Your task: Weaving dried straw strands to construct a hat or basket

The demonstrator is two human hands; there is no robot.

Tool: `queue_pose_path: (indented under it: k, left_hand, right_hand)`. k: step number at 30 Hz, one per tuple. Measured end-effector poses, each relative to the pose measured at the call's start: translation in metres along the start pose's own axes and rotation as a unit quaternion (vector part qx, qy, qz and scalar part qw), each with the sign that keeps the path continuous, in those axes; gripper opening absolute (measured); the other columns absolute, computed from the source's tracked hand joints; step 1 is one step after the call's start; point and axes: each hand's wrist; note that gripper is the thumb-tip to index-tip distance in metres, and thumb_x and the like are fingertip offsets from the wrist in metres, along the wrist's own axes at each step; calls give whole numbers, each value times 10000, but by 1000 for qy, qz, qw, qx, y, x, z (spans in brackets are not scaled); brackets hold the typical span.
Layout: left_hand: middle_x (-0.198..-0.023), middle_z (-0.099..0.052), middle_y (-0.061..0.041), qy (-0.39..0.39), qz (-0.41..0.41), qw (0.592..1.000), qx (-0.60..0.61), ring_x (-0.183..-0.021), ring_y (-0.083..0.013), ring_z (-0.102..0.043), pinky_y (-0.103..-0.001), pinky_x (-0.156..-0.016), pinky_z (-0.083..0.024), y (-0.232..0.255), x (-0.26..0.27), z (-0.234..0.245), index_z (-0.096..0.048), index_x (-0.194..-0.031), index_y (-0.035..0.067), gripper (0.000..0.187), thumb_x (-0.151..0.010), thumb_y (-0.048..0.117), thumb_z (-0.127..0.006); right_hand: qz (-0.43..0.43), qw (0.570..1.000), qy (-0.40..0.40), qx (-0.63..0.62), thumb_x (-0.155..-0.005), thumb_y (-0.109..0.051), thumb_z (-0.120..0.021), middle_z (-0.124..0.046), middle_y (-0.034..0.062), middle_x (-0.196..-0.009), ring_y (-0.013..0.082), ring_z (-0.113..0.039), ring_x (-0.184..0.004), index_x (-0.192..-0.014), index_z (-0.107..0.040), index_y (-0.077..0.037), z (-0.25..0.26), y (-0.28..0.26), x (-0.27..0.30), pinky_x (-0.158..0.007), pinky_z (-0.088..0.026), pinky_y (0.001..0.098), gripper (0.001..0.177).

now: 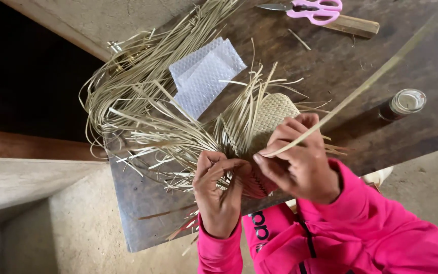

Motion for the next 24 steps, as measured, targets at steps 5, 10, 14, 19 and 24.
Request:
queue_pose_path:
  k: [5, 10, 14, 19, 24]
  left_hand:
    - [-710, -508, -53, 63, -3, 997, 38, -748, -176, -500, -297, -689, -423, 2, 1, -8, -645, -735, 58, 44, -758, 96, -639]
    - [-738, -468, -90, 133, -138, 981, 2, -715, -233, -452, -368, -632, -387, -13, 2, -19, -437, -834, 76, 163, -780, 24, -582]
    - [-775, -451, -65, 191, -60, 972, -121, -727, -213, -472, -356, -675, -419, -6, 3, -26, -546, -713, 68, 181, -817, 182, -641]
    - [-729, -495, -37, 232, -69, 965, -105, -608, -154, -442, -280, -603, -392, -11, 25, -21, -493, -829, 71, 224, -841, 259, -614]
    - [-720, -577, -33, 159, 12, 966, -202, -632, -231, -533, -338, -641, -386, -7, 55, -23, -541, -786, 95, 267, -887, 340, -511]
  right_hand:
    - [-62, 996, 48, 39, -819, -144, -564, -407, 38, -645, 249, -402, -608, -702, -463, -103, -8, -8, 4, -708, -278, 417, 159]
    - [-65, 996, 42, 46, -820, -155, -546, -385, 20, -631, 238, -383, -592, -690, -421, -118, -9, -6, 8, -682, -255, 403, 184]
    - [-71, 995, 21, 70, -753, -153, -599, -492, 49, -701, 265, -454, -694, -674, -473, -120, -11, 2, 19, -694, -271, 421, 152]
    - [-90, 994, 43, 56, -803, -152, -675, -543, 31, -847, 222, -472, -799, -694, -520, -116, -8, -3, 17, -754, -265, 376, 193]
    - [-105, 987, 68, 102, -793, -260, -693, -549, 55, -1064, 284, -461, -983, -666, -558, -147, -4, -5, 19, -824, -260, 442, 217]
Point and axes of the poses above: each hand's wrist, its own x-axis away from the middle knuckle, its own z-axis out of the back of the hand, y = z × x
